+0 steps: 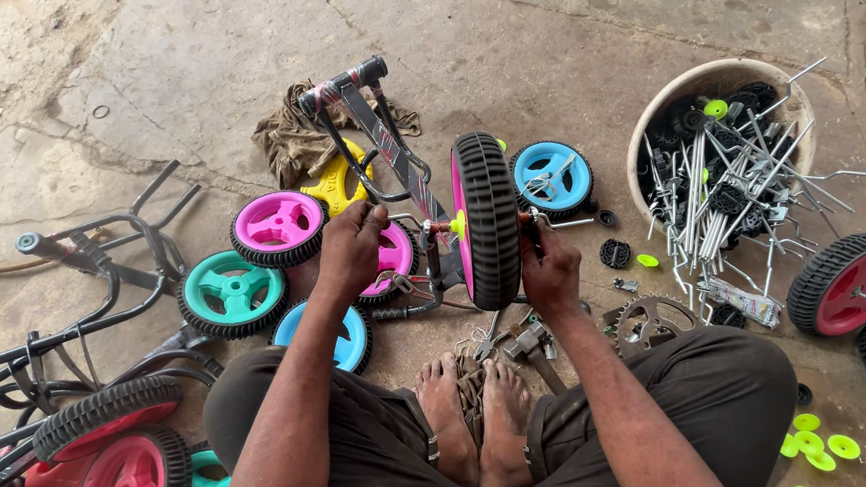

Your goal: The person assembles a tricycle wheel by inserting an axle, adding washers and nuts, and tightening them with a wrench. They then attach the completed wheel to the tricycle frame and secure it.

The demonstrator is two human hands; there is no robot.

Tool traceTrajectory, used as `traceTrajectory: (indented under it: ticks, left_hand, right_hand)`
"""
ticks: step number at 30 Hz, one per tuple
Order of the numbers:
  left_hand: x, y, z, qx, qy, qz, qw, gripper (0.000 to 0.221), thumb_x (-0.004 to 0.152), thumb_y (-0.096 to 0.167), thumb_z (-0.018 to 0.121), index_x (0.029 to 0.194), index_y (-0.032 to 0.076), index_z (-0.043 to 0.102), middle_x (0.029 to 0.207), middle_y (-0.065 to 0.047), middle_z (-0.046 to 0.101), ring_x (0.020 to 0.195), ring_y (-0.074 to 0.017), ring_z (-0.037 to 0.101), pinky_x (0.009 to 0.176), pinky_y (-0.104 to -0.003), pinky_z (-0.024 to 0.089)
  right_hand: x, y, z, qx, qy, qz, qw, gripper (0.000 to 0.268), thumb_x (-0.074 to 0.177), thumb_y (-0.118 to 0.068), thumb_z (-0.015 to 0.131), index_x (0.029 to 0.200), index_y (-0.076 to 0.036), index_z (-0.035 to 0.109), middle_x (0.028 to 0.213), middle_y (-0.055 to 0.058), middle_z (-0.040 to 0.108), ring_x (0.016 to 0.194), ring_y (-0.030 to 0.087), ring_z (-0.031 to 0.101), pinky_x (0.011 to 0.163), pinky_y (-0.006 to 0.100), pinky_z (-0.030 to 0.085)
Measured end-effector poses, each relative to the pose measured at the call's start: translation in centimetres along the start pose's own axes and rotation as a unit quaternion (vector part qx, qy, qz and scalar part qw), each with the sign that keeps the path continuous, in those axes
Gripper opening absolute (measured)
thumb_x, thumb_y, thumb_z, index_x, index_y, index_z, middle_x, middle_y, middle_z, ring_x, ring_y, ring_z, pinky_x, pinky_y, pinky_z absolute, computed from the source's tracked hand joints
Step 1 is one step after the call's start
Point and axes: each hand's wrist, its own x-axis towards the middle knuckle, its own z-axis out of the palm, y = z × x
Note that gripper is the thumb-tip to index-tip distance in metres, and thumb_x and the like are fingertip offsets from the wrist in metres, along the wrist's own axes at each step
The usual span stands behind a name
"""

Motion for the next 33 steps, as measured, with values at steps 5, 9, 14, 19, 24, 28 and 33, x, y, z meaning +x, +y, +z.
traceTrajectory:
  ticks: [5,9,14,19,24,28,33]
  left_hand:
    - [0.0,0.3,0.1,0.015,0.003,-0.025,1.0,0.033,0.103,0.03,0.06,0.09,0.0,0.066,0.077,-0.019,0.068,0.072,-0.0352,0.066,0.066,-0.045,0.048]
    - [0.1,0.8,0.0,0.013,-0.007,-0.075,0.997,0.036,0.102,0.035,0.059,0.09,0.002,0.068,0.075,-0.017,0.069,0.069,-0.0322,0.067,0.064,-0.043,0.048]
    - [-0.4,1.2,0.0,0.002,0.003,-0.082,0.997,0.037,0.103,0.036,0.061,0.091,0.001,0.069,0.076,-0.016,0.069,0.07,-0.0323,0.067,0.064,-0.043,0.048]
    - [-1.6,2.8,-0.4,0.019,0.117,0.065,0.991,0.026,0.099,0.027,0.07,0.102,0.001,0.069,0.087,-0.013,0.069,0.072,-0.0276,0.069,0.064,-0.039,0.051]
    - [-5.3,5.3,0.7,0.052,0.18,0.282,0.941,0.018,0.093,0.015,0.079,0.101,0.005,0.066,0.086,-0.009,0.065,0.073,-0.0257,0.064,0.066,-0.039,0.049]
    - [-10.4,6.9,5.0,0.014,-0.006,0.429,0.903,0.016,0.085,0.01,0.079,0.096,0.014,0.067,0.086,-0.004,0.066,0.074,-0.0263,0.065,0.063,-0.04,0.05]
    - [-14.7,9.1,10.8,0.025,-0.224,0.342,0.912,0.012,0.088,0.012,0.073,0.096,0.007,0.065,0.089,-0.01,0.063,0.083,-0.0325,0.065,0.074,-0.045,0.052]
  right_hand:
    - [-1.1,0.0,1.4,0.06,0.055,0.017,0.997,0.024,0.109,-0.018,0.057,0.124,-0.004,0.069,0.106,0.01,0.075,0.094,0.019,0.075,0.076,0.03,0.059]
    - [-1.4,-0.3,1.9,0.154,0.072,0.014,0.985,0.027,0.108,-0.016,0.061,0.129,-0.002,0.068,0.115,0.01,0.073,0.104,0.017,0.071,0.085,0.029,0.057]
    - [-1.2,-0.1,1.5,0.177,0.027,0.039,0.983,0.029,0.103,-0.013,0.065,0.13,-0.002,0.066,0.117,0.007,0.074,0.108,0.016,0.072,0.094,0.029,0.059]
    - [-1.2,1.7,0.7,0.277,-0.035,0.125,0.952,0.031,0.098,-0.008,0.066,0.129,-0.003,0.066,0.119,0.007,0.074,0.111,0.015,0.072,0.099,0.03,0.058]
    - [-0.5,6.1,-0.5,0.321,-0.081,0.208,0.92,0.039,0.09,0.002,0.066,0.129,-0.002,0.068,0.117,0.004,0.073,0.098,0.012,0.064,0.087,0.028,0.055]
    - [-0.3,9.9,-2.3,0.277,-0.004,0.272,0.921,0.03,0.091,0.003,0.067,0.12,-0.002,0.07,0.107,0.005,0.073,0.093,0.012,0.068,0.081,0.027,0.058]
    - [0.3,8.0,-7.2,0.213,0.074,0.288,0.931,0.018,0.094,0.001,0.067,0.111,-0.003,0.073,0.101,0.004,0.073,0.085,0.011,0.068,0.072,0.026,0.056]
